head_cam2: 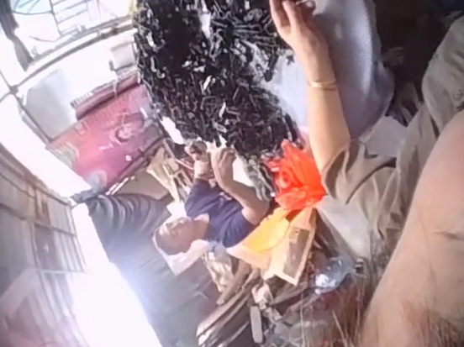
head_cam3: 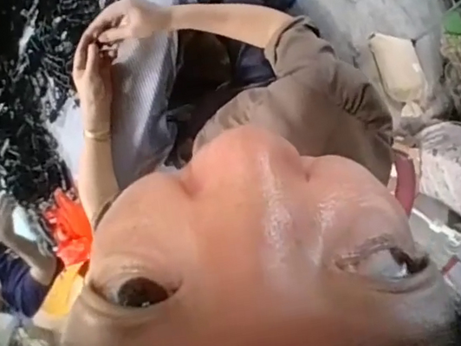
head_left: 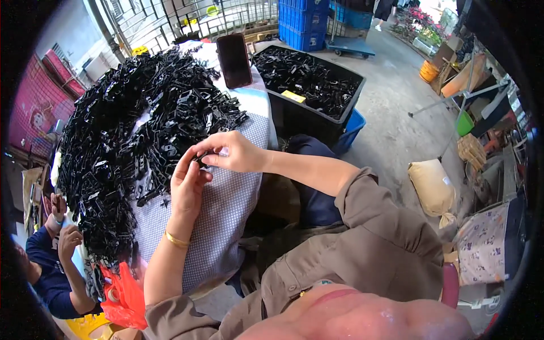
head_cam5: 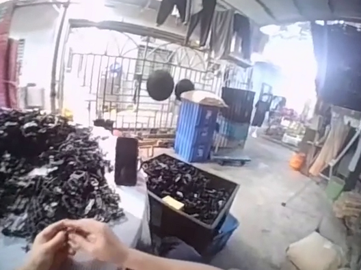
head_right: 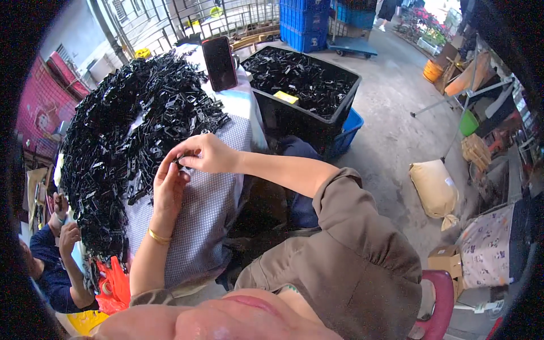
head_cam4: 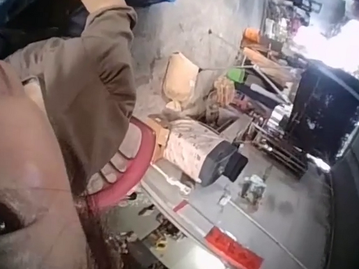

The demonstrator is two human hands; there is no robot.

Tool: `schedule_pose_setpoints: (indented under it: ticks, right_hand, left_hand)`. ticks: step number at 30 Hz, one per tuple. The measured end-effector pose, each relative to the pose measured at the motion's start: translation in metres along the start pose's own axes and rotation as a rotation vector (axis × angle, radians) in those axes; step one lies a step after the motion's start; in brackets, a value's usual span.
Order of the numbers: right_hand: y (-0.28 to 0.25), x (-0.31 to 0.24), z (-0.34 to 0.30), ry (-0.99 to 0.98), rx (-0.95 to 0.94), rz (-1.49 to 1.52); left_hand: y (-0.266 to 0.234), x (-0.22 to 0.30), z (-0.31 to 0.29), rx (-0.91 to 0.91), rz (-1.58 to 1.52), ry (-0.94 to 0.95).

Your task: Assembling small black plastic components at a workstation in a factory setting.

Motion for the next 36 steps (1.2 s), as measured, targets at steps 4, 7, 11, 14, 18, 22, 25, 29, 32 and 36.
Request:
schedule_pose_setpoints:
  ticks: [4, 7, 11, 14, 18, 22, 25, 29, 32, 36]
  right_hand:
    - [0.007, 0.018, 0.009, 0.268, -0.149, 0.216]
    - [-0.005, 0.039, 0.037, 0.44, -0.266, 0.283]
    - [-0.067, 0.097, 0.088, 0.32, 0.152, -0.385]
    - [-0.059, 0.118, 0.116, 0.325, 0.123, -0.792]
    - [-0.03, 0.13, 0.137, 0.46, -0.064, -0.942]
    - [-0.029, 0.13, 0.14, 0.343, -0.019, -0.766]
    - [-0.035, 0.111, 0.131, 0.184, 0.057, -0.679]
    - [-0.022, 0.052, 0.097, 0.009, 0.083, -0.404]
    - [-0.011, -0.002, 0.064, -0.074, -0.117, -0.384]
    - [0.001, -0.016, 0.035, -0.306, -0.268, -0.514]
  left_hand:
    - [-0.006, 0.003, -0.006, 0.041, 0.001, 0.006]
    - [-0.004, 0.003, -0.01, 0.128, 0.096, 0.023]
    - [0.016, 0.0, -0.002, 0.024, 0.31, 0.03]
    - [0.013, -0.001, -0.001, 0.05, 0.219, -0.029]
    - [0.008, 0.003, -0.008, 0.049, 0.239, -0.024]
    - [0.008, 0.0, -0.009, 0.038, 0.156, -0.022]
    - [0.008, 0.0, -0.006, 0.072, 0.026, -0.007]
    - [-0.006, -0.001, -0.006, 0.154, -0.085, 0.0]
    - [-0.013, -0.002, -0.007, 0.182, -0.204, 0.01]
    - [-0.01, 0.0, -0.004, 0.168, -0.173, -0.001]
Point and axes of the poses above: each hand's wrist, its own z-axis towards the middle knuckle, its own y-axis out of the palm, x = y × z, the point moved 5 cm from there along z, towards the middle knuckle, and after that the axes turned 8 degrees about -z, right-handed, at the moved point
